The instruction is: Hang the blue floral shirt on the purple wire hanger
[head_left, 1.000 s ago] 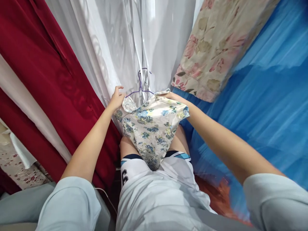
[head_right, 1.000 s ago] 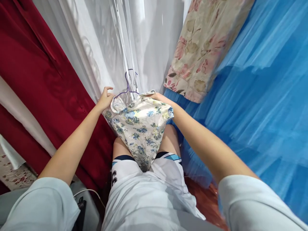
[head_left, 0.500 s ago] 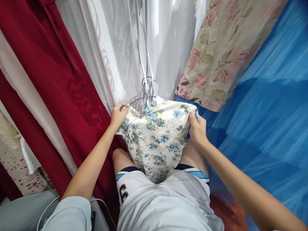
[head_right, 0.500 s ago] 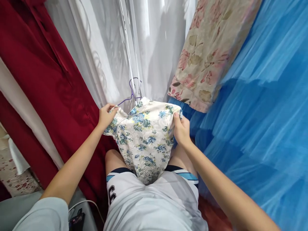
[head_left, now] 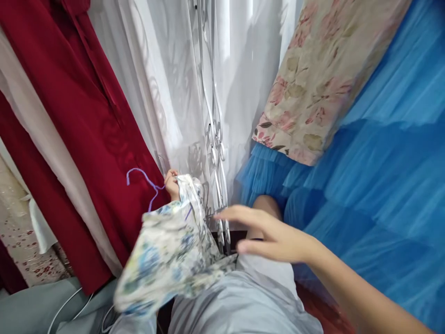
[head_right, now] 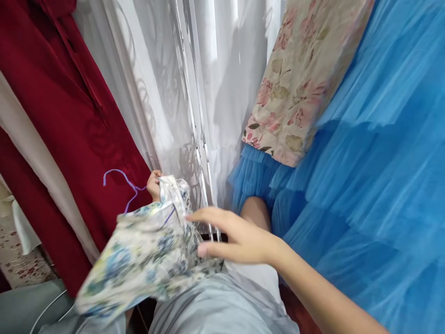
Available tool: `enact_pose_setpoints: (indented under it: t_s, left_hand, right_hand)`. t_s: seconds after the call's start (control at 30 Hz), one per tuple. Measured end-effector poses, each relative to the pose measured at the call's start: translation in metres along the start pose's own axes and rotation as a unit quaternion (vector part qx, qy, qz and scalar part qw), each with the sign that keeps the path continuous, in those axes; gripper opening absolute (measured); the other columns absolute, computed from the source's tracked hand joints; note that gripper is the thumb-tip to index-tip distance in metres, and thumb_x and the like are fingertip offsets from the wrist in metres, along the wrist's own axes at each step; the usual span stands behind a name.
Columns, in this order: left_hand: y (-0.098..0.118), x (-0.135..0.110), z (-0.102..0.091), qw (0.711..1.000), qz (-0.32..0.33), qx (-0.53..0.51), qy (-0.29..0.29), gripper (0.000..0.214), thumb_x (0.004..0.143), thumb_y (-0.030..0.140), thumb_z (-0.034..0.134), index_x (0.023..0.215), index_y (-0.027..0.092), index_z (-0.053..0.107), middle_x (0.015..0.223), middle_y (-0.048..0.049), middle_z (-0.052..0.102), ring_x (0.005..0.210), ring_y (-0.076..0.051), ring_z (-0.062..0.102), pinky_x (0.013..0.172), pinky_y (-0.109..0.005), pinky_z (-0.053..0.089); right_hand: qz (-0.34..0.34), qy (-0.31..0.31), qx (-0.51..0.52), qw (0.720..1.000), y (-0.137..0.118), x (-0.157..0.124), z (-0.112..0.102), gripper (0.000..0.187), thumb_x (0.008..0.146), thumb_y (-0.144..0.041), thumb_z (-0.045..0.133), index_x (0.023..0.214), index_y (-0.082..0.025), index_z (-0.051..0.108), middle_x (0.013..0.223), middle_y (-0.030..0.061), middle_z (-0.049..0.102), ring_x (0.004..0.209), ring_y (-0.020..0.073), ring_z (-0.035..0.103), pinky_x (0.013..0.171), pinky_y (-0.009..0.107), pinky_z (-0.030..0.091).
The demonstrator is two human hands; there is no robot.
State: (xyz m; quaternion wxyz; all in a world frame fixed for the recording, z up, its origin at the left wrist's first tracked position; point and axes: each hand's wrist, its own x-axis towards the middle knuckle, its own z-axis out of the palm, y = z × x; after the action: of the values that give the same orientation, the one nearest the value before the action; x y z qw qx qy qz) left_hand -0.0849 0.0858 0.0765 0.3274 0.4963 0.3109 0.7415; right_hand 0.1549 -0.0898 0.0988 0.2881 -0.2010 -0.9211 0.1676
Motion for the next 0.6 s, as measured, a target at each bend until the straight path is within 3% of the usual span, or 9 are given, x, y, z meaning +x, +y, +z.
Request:
enact_pose_setpoints:
  t_s: [0.1, 0.17, 0.27, 0.37, 0.43, 0.53, 0.6]
  left_hand:
    - [0.015, -0.037, 0.018, 0.983, -0.073, -0.111, -0.125, 0.018, 0.060, 0.025, 0.044, 0.069, 0.021, 0.030, 0.057, 0.0032, 0.025, 0.052, -0.012, 0.032, 0.053, -0.027, 0.035]
    - [0.029, -0.057, 0.033, 0.956, -0.118, -0.165, -0.211, 0.023, 0.051, 0.020, 0.046, 0.073, 0.019, 0.038, 0.062, 0.0010, 0.035, 0.058, -0.013, 0.042, 0.058, -0.027, 0.041]
    - [0.046, -0.074, 0.051, 0.900, -0.189, -0.248, -0.305, 0.045, 0.044, 0.007, 0.047, 0.088, 0.017, 0.051, 0.075, 0.0004, 0.044, 0.070, -0.011, 0.050, 0.065, -0.021, 0.043]
    - [0.052, -0.078, 0.061, 0.856, -0.241, -0.305, -0.341, 0.052, 0.045, -0.002, 0.048, 0.093, 0.018, 0.056, 0.079, 0.0020, 0.046, 0.072, -0.008, 0.051, 0.065, -0.016, 0.042]
    - [0.051, -0.078, 0.068, 0.845, -0.265, -0.300, -0.355, 0.052, 0.046, -0.003, 0.049, 0.093, 0.018, 0.058, 0.081, 0.0024, 0.048, 0.071, -0.007, 0.051, 0.060, -0.015, 0.040]
    - [0.047, -0.077, 0.081, 0.846, -0.286, -0.248, -0.375, 0.055, 0.050, -0.004, 0.055, 0.099, 0.019, 0.063, 0.092, 0.0001, 0.057, 0.078, -0.008, 0.057, 0.062, -0.016, 0.043]
    - [0.043, -0.078, 0.088, 0.858, -0.275, -0.199, -0.385, 0.059, 0.051, -0.005, 0.064, 0.105, 0.017, 0.067, 0.104, -0.0047, 0.063, 0.092, -0.014, 0.061, 0.078, -0.022, 0.050]
  right_hand:
    - [0.058, 0.099, -0.149, 0.982, 0.030, 0.010, 0.000, 0.085, 0.082, -0.038, 0.073, 0.154, -0.025, 0.029, 0.153, 0.0140, 0.038, 0.139, 0.0324, 0.039, 0.113, 0.048, 0.036]
    - [0.055, 0.108, -0.196, 0.973, 0.045, 0.019, 0.004, 0.105, 0.076, -0.030, 0.077, 0.159, -0.024, 0.013, 0.158, 0.0151, 0.028, 0.144, 0.0338, 0.031, 0.115, 0.051, 0.033]
    - [0.050, 0.128, -0.210, 0.968, 0.054, 0.018, 0.013, 0.115, 0.076, -0.031, 0.077, 0.159, -0.022, -0.002, 0.159, 0.0167, 0.025, 0.145, 0.0330, 0.028, 0.114, 0.051, 0.034]
    - [0.043, 0.113, -0.236, 0.964, 0.057, 0.001, 0.019, 0.120, 0.072, -0.050, 0.079, 0.159, -0.020, 0.002, 0.160, 0.0181, 0.021, 0.145, 0.0352, 0.027, 0.113, 0.051, 0.035]
    - [0.050, 0.112, -0.269, 0.955, 0.063, -0.012, 0.022, 0.122, 0.069, -0.055, 0.079, 0.159, -0.019, 0.006, 0.160, 0.0197, 0.020, 0.143, 0.0377, 0.030, 0.111, 0.053, 0.036]
    - [0.063, 0.170, -0.302, 0.936, 0.077, -0.027, 0.021, 0.108, 0.074, -0.045, 0.076, 0.158, -0.019, 0.013, 0.153, 0.0190, 0.038, 0.134, 0.0353, 0.045, 0.104, 0.049, 0.043]
    - [0.064, 0.222, -0.315, 0.920, 0.085, -0.035, 0.014, 0.089, 0.079, -0.038, 0.070, 0.155, -0.024, 0.025, 0.143, 0.0138, 0.052, 0.124, 0.0305, 0.055, 0.099, 0.042, 0.048]
